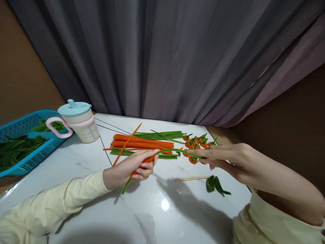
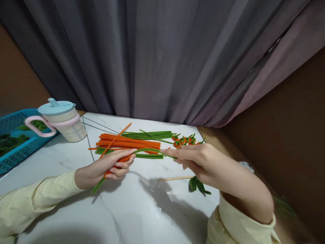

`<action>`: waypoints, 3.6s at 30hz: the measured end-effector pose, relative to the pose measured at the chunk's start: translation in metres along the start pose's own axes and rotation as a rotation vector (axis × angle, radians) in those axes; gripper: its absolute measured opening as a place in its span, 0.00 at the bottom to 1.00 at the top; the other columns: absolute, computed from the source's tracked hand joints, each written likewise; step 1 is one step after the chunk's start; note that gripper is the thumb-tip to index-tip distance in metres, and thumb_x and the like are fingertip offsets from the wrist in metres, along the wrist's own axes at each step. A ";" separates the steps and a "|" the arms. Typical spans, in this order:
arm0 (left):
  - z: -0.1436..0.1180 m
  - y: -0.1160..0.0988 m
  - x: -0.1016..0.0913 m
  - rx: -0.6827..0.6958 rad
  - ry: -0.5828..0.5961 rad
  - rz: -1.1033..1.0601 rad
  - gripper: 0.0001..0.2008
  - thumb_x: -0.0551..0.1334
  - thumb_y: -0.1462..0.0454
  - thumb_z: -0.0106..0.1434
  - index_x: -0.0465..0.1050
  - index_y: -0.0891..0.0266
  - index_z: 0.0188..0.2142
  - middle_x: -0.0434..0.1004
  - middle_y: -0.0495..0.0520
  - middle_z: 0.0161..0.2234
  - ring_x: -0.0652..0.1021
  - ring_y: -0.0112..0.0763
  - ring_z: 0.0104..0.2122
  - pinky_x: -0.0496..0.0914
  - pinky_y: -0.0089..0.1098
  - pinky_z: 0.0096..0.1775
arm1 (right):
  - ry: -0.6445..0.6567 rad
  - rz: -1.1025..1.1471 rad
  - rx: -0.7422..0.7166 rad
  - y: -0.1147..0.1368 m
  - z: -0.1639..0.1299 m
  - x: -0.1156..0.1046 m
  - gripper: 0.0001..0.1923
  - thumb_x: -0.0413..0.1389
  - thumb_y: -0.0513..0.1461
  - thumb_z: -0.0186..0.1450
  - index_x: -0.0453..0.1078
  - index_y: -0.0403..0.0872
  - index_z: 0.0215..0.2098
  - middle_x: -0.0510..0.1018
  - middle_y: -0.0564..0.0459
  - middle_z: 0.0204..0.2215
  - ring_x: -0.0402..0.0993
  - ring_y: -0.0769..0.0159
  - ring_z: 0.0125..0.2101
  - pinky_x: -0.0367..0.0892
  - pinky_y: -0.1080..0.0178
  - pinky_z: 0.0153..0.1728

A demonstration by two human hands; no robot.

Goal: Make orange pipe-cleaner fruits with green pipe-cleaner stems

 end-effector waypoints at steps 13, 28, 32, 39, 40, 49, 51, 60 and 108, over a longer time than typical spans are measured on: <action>0.001 0.003 0.002 -0.036 0.056 -0.072 0.17 0.57 0.54 0.63 0.60 0.62 0.24 0.46 0.38 0.15 0.44 0.16 0.13 0.42 0.18 0.11 | -0.076 0.152 0.101 -0.006 0.035 0.010 0.10 0.46 0.34 0.67 0.68 0.44 0.41 0.78 0.52 0.28 0.74 0.71 0.24 0.65 0.70 0.25; -0.006 0.008 0.014 -0.085 0.125 0.041 0.19 0.55 0.52 0.64 0.60 0.63 0.24 0.47 0.39 0.17 0.45 0.16 0.14 0.39 0.19 0.12 | -0.191 0.134 -0.265 0.021 0.051 0.027 0.11 0.50 0.31 0.65 0.74 0.41 0.31 0.77 0.52 0.23 0.69 0.73 0.23 0.60 0.71 0.26; -0.006 0.008 0.014 -0.083 0.116 0.051 0.19 0.55 0.51 0.63 0.60 0.62 0.24 0.46 0.39 0.17 0.45 0.16 0.14 0.39 0.19 0.12 | -0.184 0.115 -0.234 0.018 0.050 0.025 0.09 0.51 0.31 0.64 0.74 0.41 0.34 0.78 0.52 0.25 0.70 0.72 0.23 0.61 0.70 0.27; -0.001 0.002 0.003 -0.042 0.056 0.028 0.18 0.57 0.53 0.63 0.60 0.62 0.23 0.44 0.39 0.16 0.44 0.16 0.14 0.39 0.19 0.12 | 0.100 0.239 -0.275 0.017 0.027 0.020 0.26 0.42 0.25 0.62 0.70 0.47 0.51 0.79 0.52 0.39 0.76 0.71 0.34 0.68 0.69 0.37; -0.001 0.001 0.002 -0.028 0.052 0.018 0.18 0.57 0.53 0.63 0.59 0.62 0.23 0.44 0.38 0.16 0.44 0.16 0.14 0.39 0.19 0.12 | 0.135 0.267 -0.296 0.020 0.023 0.021 0.26 0.41 0.24 0.62 0.70 0.48 0.50 0.79 0.52 0.41 0.76 0.70 0.38 0.68 0.68 0.40; 0.009 -0.019 -0.009 0.089 -0.056 0.015 0.17 0.56 0.56 0.64 0.59 0.62 0.22 0.47 0.38 0.14 0.45 0.17 0.13 0.43 0.19 0.12 | -0.076 -0.065 -0.239 0.049 0.021 0.034 0.14 0.51 0.33 0.66 0.73 0.51 0.46 0.75 0.54 0.28 0.70 0.69 0.27 0.65 0.66 0.26; 0.013 -0.030 -0.009 0.159 -0.082 0.050 0.16 0.56 0.57 0.63 0.58 0.62 0.22 0.48 0.38 0.13 0.46 0.17 0.13 0.44 0.20 0.12 | -0.236 -0.257 -0.203 0.060 0.019 0.025 0.11 0.51 0.36 0.67 0.74 0.50 0.41 0.73 0.51 0.29 0.69 0.65 0.31 0.63 0.63 0.27; 0.027 -0.050 0.036 0.222 0.024 0.064 0.17 0.61 0.62 0.57 0.51 0.59 0.22 0.45 0.37 0.13 0.46 0.17 0.13 0.42 0.20 0.13 | -0.159 -0.300 -0.412 0.095 0.012 0.050 0.14 0.49 0.36 0.69 0.69 0.46 0.27 0.66 0.59 0.19 0.64 0.71 0.27 0.48 0.55 0.58; 0.024 -0.069 0.025 0.396 -0.171 -0.331 0.21 0.57 0.61 0.58 0.50 0.61 0.14 0.44 0.39 0.12 0.49 0.16 0.11 0.48 0.19 0.11 | -0.809 -0.407 -0.255 0.097 0.007 0.047 0.11 0.51 0.29 0.62 0.65 0.43 0.23 0.68 0.59 0.16 0.73 0.68 0.34 0.52 0.55 0.52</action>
Point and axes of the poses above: each hand's wrist, its own z-axis towards the middle knuckle, its own x-axis out of the palm, y = z × x, the point moved 9 cm from there along z, towards the middle knuckle
